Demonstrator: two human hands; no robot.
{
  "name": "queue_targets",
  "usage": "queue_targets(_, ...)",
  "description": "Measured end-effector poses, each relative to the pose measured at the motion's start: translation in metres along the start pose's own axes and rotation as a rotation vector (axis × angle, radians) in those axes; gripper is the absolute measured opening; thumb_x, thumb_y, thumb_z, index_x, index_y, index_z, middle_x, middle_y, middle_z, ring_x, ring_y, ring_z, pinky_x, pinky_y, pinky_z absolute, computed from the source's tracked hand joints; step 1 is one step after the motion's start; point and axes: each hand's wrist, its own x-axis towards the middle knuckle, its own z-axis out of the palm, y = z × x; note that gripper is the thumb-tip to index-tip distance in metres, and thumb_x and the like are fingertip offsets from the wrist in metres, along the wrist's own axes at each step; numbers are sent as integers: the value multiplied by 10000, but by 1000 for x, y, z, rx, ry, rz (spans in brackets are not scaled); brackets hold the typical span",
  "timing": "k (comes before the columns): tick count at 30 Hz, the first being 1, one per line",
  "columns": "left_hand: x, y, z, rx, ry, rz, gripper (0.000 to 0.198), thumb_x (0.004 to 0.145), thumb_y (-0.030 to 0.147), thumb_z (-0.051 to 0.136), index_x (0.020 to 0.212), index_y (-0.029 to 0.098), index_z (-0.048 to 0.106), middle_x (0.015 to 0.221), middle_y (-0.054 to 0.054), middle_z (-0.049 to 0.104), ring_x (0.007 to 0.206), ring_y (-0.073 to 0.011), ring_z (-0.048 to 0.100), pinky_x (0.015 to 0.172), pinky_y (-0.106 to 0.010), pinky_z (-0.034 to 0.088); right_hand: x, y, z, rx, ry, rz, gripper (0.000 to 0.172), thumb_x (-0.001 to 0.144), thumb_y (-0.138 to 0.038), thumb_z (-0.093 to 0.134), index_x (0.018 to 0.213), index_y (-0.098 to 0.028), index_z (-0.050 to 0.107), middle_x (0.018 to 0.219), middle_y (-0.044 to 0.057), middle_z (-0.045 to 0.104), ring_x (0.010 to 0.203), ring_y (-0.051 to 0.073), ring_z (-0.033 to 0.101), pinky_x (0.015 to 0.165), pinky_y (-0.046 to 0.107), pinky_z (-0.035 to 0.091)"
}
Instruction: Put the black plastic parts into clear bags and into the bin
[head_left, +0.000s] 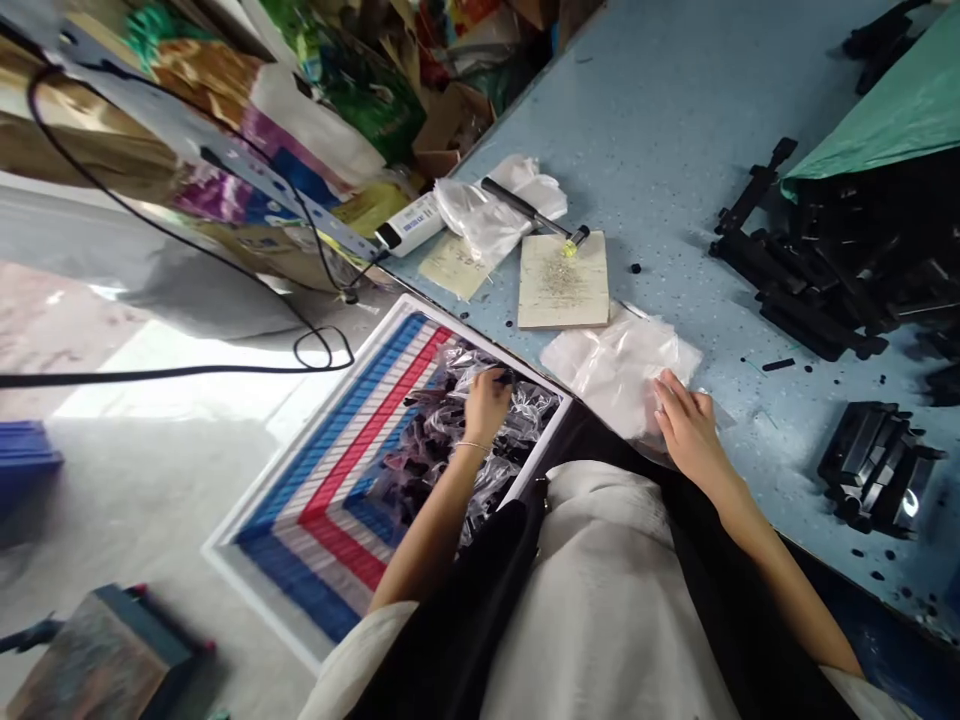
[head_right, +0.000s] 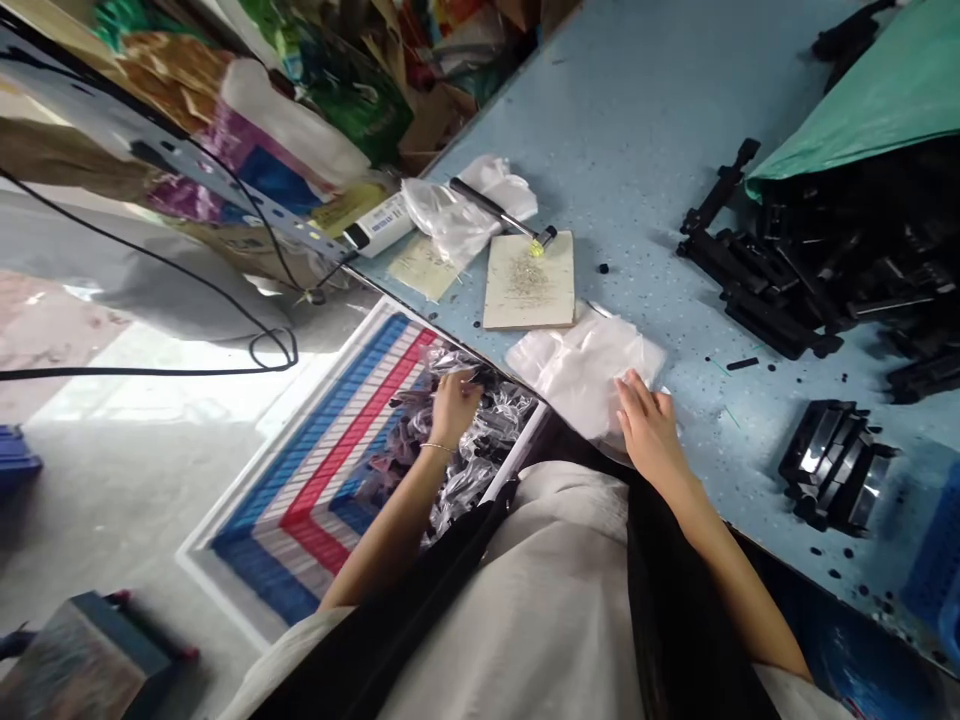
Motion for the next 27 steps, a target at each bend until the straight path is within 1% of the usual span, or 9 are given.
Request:
queue_targets(2,-21,52,11,-163,63,243,217,915,234,548,1118,171,587,1133,-109,616,890,-169,640,865,-313,539,1,2,5,73,22,16,496,1054,-279,328,1531,-210,446,1596,135,441,1235,317,531,1014,520,447)
queue_targets(5,-58,136,31,-424,-62,780,121,939,208,549,1054,203,588,1022,-70,626,880,-164,637,804,-295,548,4,7,10,259,56,55,490,1037,-293,328,1491,-207,491,1535,134,514,1230,296,566,1059,513,444)
queue_targets(7,-78,180,46,-376,-155,913,78,926,188,571,1002,186,589,972,-76,632,883,-185,642,794,-309,552,5,15,8,442,94,143,471,1014,-312,362,1448,-230,526,1459,116,582,1223,268,590,1072,480,464)
queue_targets(9,-86,206,59,-191,-191,920,116,890,232,653,969,161,607,980,-113,647,919,-245,646,792,-363,554,1,27,-1,612,183,287,436,989,-310,389,1389,-260,556,1408,85,616,1215,232,606,1058,437,494)
queue_targets(12,-80,218,72,-1,-233,864,103,894,257,668,910,157,654,990,-139,670,941,-294,650,764,-395,538,-16,43,-22,741,357,478,360,958,-322,421,1269,-257,589,1360,79,635,1190,204,620,1014,405,528)
queue_targets(14,-70,216,77,-87,-281,799,111,940,208,588,880,173,676,959,-112,679,903,-253,657,751,-361,524,-31,46,-34,776,406,570,313,937,-373,474,1189,-234,598,1281,95,663,1096,203,653,916,379,565)
queue_targets(19,-56,204,73,-583,-423,552,94,857,255,690,790,191,672,796,-15,630,693,-141,586,652,-272,481,-44,23,-36,911,162,691,375,927,-552,508,1032,-204,597,859,42,691,620,147,607,520,270,471)
queue_targets(22,-55,203,68,-702,-490,495,148,803,301,729,733,189,662,772,2,611,674,-125,556,649,-263,467,-30,6,-27,890,33,639,353,903,-566,566,935,-216,595,677,-26,609,520,122,518,504,258,413)
queue_targets(27,-50,202,62,-822,-521,429,175,834,348,695,762,189,705,810,-19,637,799,-151,604,777,-291,483,-13,5,-23,887,83,611,313,907,-513,559,782,-226,546,617,-47,548,549,122,504,549,255,390)
